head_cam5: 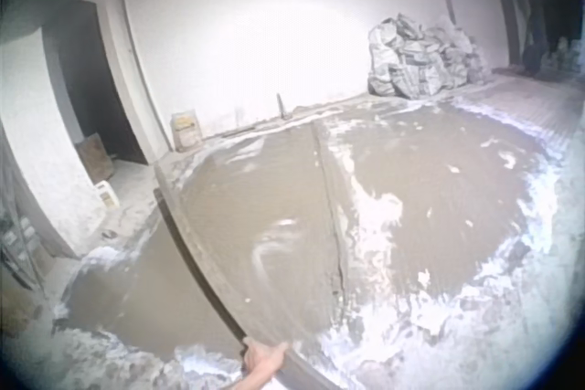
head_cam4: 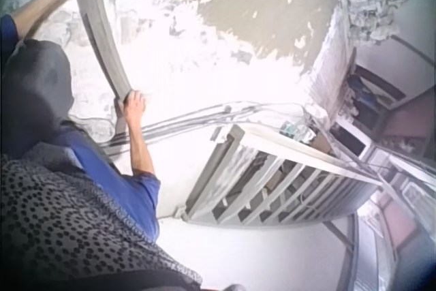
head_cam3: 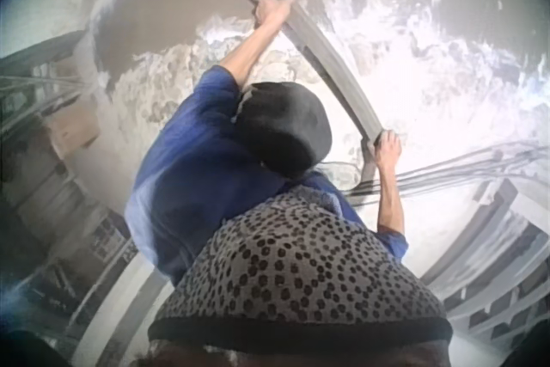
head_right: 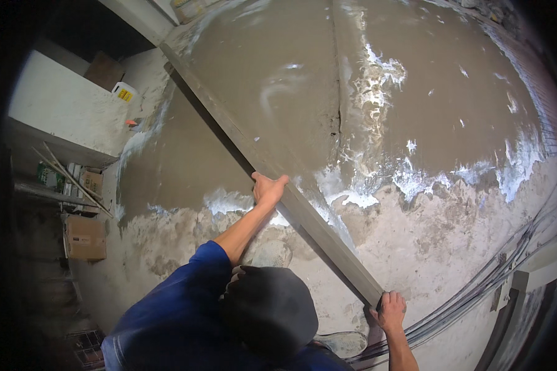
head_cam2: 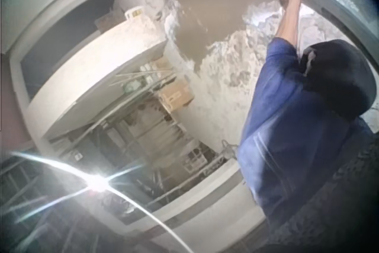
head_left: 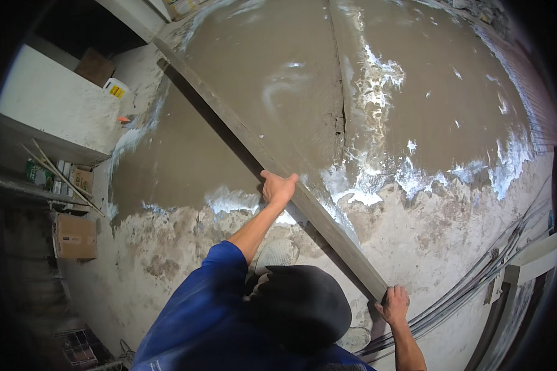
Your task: The person uses a trowel to spread wet concrete on a floor, then uses a long straightedge to level and smooth the surface. The person moves the straightedge back and forth across the floor to create a flat finish.
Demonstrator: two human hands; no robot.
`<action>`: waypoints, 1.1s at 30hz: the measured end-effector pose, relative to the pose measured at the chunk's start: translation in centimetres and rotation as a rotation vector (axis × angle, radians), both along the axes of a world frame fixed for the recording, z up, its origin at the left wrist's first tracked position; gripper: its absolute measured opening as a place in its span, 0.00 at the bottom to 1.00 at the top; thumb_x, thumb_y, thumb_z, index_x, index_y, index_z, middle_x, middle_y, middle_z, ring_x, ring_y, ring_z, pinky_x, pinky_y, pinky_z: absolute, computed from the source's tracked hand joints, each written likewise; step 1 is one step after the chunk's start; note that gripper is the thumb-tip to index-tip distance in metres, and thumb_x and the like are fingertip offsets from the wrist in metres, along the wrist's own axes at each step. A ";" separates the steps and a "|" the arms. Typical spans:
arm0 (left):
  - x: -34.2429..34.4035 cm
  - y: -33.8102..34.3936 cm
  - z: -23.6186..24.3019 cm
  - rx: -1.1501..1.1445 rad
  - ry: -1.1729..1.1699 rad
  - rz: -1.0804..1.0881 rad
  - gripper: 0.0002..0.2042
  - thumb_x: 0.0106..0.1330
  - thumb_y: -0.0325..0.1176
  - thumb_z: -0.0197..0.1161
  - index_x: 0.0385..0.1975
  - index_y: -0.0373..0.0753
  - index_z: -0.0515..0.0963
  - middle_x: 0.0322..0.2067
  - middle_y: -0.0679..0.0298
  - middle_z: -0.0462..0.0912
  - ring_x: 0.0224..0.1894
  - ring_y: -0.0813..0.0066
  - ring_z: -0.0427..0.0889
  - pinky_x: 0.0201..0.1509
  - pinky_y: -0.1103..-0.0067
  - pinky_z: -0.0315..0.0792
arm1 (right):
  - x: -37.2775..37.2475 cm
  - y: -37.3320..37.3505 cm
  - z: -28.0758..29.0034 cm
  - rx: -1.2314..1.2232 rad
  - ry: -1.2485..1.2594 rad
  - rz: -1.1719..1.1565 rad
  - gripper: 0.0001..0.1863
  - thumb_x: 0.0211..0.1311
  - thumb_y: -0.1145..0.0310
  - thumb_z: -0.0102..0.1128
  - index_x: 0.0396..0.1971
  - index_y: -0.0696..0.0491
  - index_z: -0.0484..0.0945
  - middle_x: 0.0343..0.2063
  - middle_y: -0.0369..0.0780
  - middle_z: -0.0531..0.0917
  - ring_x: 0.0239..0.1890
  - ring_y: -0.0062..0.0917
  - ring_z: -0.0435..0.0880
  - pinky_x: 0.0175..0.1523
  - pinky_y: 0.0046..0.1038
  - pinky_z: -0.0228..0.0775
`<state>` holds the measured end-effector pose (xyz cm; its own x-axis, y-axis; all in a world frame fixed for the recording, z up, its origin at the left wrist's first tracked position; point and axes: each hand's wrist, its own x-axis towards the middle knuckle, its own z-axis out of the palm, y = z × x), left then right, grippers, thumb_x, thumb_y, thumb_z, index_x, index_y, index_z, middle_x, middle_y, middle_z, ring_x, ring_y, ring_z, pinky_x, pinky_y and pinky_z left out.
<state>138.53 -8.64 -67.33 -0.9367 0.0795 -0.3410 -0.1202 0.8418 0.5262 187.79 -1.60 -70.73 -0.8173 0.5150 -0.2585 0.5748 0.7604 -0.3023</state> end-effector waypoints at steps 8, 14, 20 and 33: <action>1.3 -1.6 -1.4 -0.093 -0.038 0.018 0.43 0.52 0.48 0.72 0.56 0.22 0.57 0.47 0.35 0.80 0.52 0.42 0.80 0.59 0.60 0.71 | 1.2 -0.1 -0.9 -0.057 -0.004 0.073 0.30 0.30 0.56 0.80 0.33 0.53 0.73 0.34 0.42 0.75 0.41 0.40 0.75 0.46 0.41 0.67; 1.7 -1.4 -4.0 -0.130 -0.063 0.045 0.46 0.52 0.48 0.72 0.61 0.22 0.54 0.48 0.36 0.79 0.54 0.43 0.80 0.60 0.60 0.71 | 1.3 0.0 -0.5 -0.089 -0.055 0.060 0.30 0.31 0.56 0.80 0.33 0.53 0.74 0.34 0.42 0.75 0.41 0.40 0.76 0.46 0.41 0.68; -1.3 -0.8 -4.6 -0.106 -0.074 0.008 0.47 0.52 0.48 0.72 0.61 0.21 0.53 0.49 0.37 0.79 0.54 0.43 0.80 0.60 0.60 0.71 | -1.4 0.7 -0.4 -0.091 -0.053 0.036 0.31 0.30 0.56 0.80 0.35 0.54 0.74 0.34 0.42 0.76 0.41 0.41 0.76 0.46 0.42 0.69; -11.8 2.4 -5.0 -0.114 -0.007 -0.007 0.52 0.50 0.49 0.73 0.66 0.21 0.50 0.53 0.38 0.77 0.57 0.45 0.78 0.60 0.61 0.72 | -11.7 1.6 -0.5 -0.125 -0.019 -0.013 0.31 0.33 0.58 0.78 0.38 0.55 0.74 0.36 0.44 0.75 0.43 0.42 0.75 0.47 0.42 0.69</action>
